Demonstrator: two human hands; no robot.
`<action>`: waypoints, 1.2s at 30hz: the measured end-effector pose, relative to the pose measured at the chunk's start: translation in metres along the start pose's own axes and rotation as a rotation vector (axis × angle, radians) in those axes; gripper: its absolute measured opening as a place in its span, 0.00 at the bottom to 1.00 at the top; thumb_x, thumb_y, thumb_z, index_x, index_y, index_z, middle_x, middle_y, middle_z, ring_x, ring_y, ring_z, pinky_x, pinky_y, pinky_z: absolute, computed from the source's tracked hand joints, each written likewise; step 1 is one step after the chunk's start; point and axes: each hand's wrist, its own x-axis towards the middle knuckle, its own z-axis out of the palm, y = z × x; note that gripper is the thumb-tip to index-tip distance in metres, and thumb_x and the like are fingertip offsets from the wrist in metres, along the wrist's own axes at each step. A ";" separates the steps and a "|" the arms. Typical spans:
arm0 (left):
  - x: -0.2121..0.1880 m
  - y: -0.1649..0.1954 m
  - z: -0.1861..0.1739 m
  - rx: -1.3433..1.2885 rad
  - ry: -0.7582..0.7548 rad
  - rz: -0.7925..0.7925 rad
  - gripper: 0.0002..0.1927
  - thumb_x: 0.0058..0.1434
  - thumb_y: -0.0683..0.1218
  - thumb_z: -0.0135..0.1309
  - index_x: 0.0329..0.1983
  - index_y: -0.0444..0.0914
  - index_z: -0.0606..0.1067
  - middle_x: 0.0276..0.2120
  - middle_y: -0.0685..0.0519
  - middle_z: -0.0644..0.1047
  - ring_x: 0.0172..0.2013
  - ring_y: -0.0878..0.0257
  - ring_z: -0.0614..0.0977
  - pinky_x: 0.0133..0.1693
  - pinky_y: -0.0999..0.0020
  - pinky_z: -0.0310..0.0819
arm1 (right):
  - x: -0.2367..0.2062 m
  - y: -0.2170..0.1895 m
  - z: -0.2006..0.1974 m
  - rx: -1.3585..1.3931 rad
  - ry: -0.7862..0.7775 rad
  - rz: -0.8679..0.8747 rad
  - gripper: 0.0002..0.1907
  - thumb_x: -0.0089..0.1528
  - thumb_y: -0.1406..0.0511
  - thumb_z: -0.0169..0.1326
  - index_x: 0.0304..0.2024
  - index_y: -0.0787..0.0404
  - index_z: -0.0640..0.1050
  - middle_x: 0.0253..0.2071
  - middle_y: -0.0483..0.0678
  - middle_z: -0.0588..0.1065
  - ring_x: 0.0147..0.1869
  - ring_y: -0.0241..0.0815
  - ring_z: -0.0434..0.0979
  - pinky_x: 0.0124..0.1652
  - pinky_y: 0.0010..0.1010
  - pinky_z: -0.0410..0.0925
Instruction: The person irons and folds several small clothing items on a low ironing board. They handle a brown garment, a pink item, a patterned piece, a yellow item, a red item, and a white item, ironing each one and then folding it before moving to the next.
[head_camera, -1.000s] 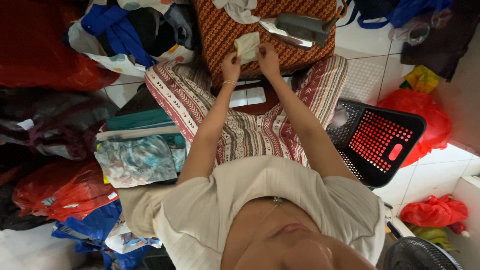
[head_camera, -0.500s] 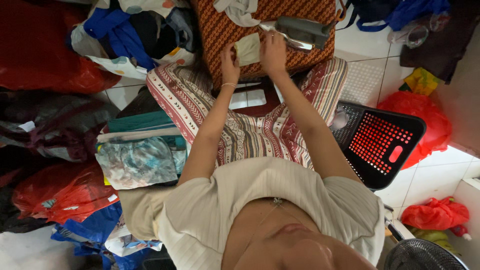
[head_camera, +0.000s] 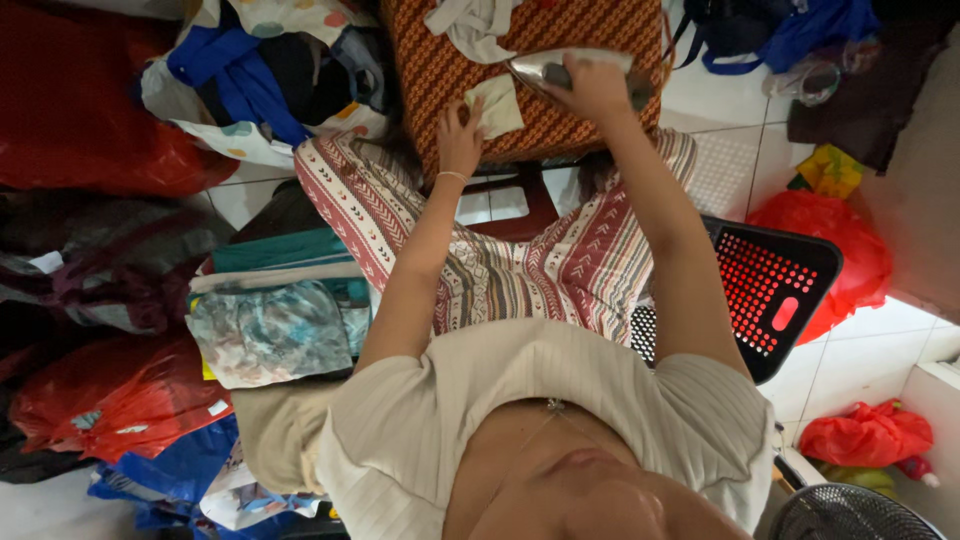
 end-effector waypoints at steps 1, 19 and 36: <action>0.000 -0.001 0.001 -0.020 0.022 -0.005 0.32 0.70 0.52 0.54 0.76 0.54 0.59 0.66 0.40 0.59 0.63 0.37 0.63 0.56 0.39 0.63 | -0.003 -0.006 -0.003 0.010 -0.005 0.047 0.29 0.68 0.42 0.56 0.53 0.59 0.76 0.38 0.57 0.81 0.36 0.57 0.81 0.35 0.48 0.73; -0.007 -0.011 0.005 -0.176 0.095 -0.068 0.30 0.72 0.52 0.54 0.75 0.51 0.62 0.61 0.44 0.66 0.62 0.44 0.65 0.61 0.45 0.60 | 0.000 -0.080 0.048 0.095 -0.126 0.167 0.32 0.65 0.44 0.55 0.54 0.65 0.74 0.28 0.60 0.79 0.29 0.57 0.82 0.30 0.45 0.75; 0.011 -0.005 0.002 -0.484 -0.253 -0.552 0.26 0.71 0.55 0.48 0.67 0.41 0.58 0.24 0.46 0.84 0.22 0.51 0.84 0.28 0.56 0.79 | -0.004 -0.006 0.030 -0.072 -0.074 0.353 0.39 0.63 0.42 0.58 0.63 0.64 0.70 0.37 0.62 0.79 0.41 0.59 0.80 0.40 0.52 0.73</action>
